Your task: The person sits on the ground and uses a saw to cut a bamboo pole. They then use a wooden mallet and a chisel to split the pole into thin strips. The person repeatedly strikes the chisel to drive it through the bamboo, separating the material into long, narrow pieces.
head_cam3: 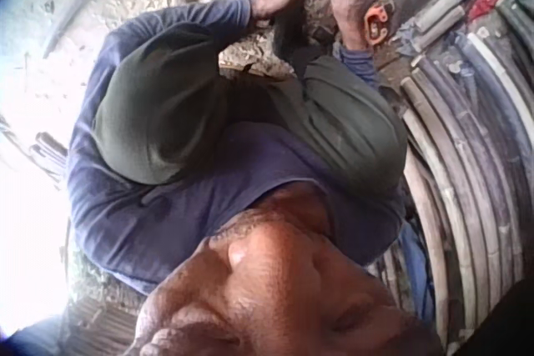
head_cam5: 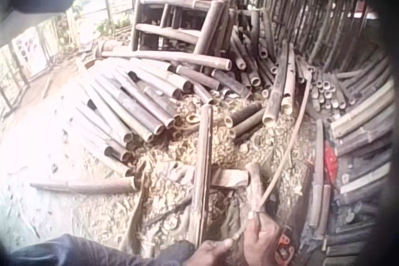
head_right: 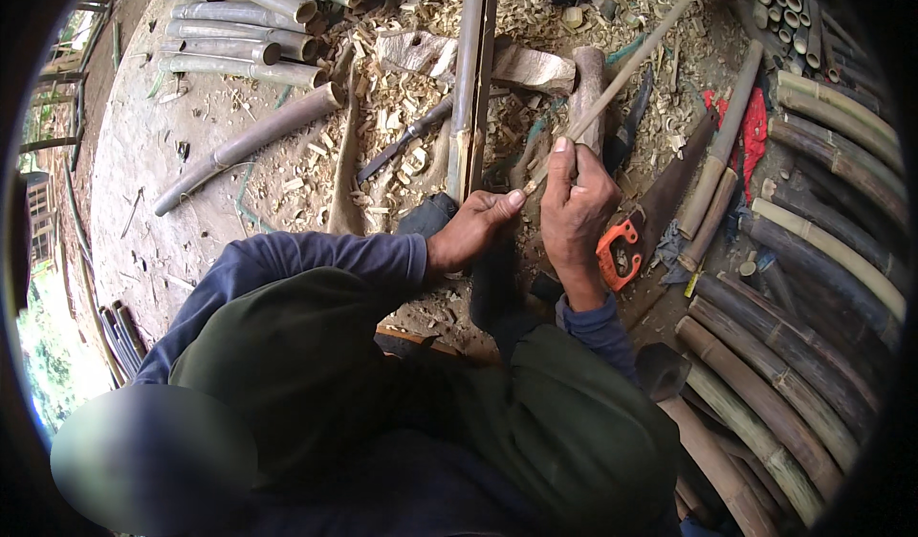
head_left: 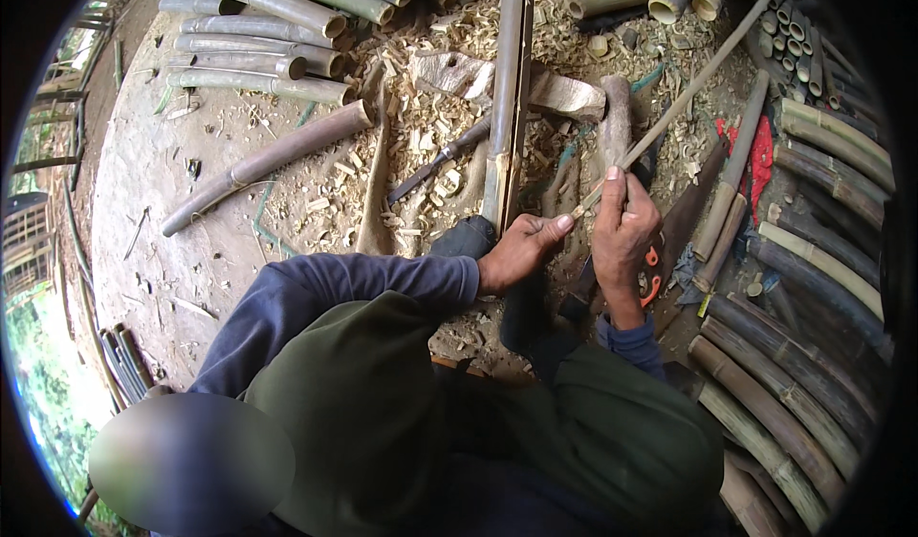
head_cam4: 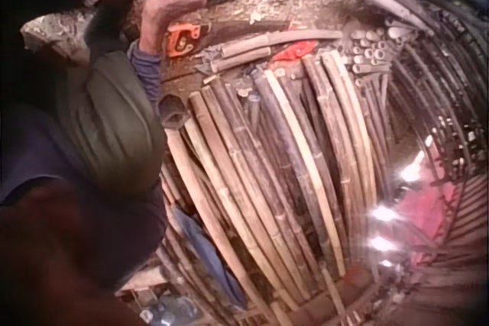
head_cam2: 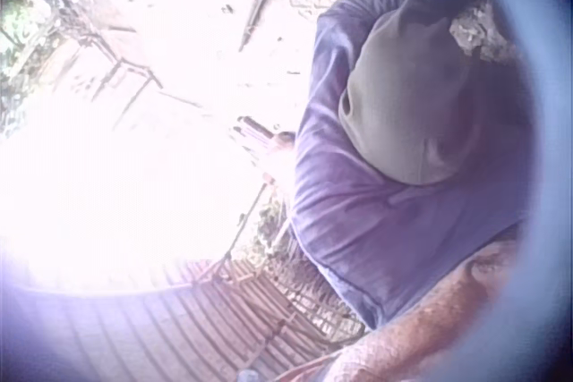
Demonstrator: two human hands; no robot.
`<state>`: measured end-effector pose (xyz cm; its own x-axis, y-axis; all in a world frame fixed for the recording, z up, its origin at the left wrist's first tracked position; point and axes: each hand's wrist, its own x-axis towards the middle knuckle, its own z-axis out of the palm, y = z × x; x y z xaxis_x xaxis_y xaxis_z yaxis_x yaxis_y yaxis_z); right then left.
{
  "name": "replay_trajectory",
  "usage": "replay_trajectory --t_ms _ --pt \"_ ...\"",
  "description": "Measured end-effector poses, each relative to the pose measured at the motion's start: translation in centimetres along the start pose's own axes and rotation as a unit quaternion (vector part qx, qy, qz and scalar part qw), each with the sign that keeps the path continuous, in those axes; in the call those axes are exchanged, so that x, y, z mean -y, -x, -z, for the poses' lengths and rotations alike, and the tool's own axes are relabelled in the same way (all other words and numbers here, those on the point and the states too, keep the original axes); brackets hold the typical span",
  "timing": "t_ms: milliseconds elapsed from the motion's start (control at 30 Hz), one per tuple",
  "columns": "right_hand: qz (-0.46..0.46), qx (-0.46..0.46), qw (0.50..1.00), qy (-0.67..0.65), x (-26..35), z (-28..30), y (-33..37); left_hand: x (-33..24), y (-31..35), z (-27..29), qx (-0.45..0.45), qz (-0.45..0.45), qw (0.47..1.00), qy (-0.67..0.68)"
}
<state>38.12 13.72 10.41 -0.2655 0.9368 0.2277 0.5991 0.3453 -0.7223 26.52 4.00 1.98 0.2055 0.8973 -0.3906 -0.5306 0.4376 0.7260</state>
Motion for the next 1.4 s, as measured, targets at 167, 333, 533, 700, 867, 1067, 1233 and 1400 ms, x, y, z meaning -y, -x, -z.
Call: replay_trajectory --t_ms 167,333,533,700,867,1067,1233,1400 --pt "0.001 -0.108 0.991 -0.076 4.6 3.0 -1.8 -7.4 0.7 -2.1 0.235 0.152 0.955 0.103" --pt "0.099 -0.136 0.97 -0.174 7.2 6.9 -7.6 -14.6 -1.1 -2.0 0.035 0.002 0.99 0.135" --pt "-0.099 0.041 0.981 -0.16 -0.5 5.7 -4.7 -29.9 -4.6 14.7 -0.22 -0.222 0.95 -0.012" --pt "-0.135 0.103 0.985 -0.037 -7.9 1.8 -0.5 -44.4 -1.9 25.7 -0.451 -0.318 0.775 -0.309" --pt "-0.09 0.05 0.984 0.148 -11.3 0.3 -1.1 -20.1 -1.5 21.5 -0.259 -0.196 0.705 -0.63" --pt "-0.083 0.105 0.955 0.265 -14.7 -3.7 -3.3 -7.0 -3.8 15.0 -0.236 0.013 0.747 -0.622" --pt "-0.089 0.098 0.943 0.305 -14.8 -4.6 -2.9 -5.9 -2.7 16.4 -0.282 -0.04 0.717 -0.637" --pt "-0.088 0.092 0.948 0.291 -15.4 -4.4 -2.6 -11.4 0.0 17.3 -0.357 -0.248 0.748 -0.501"
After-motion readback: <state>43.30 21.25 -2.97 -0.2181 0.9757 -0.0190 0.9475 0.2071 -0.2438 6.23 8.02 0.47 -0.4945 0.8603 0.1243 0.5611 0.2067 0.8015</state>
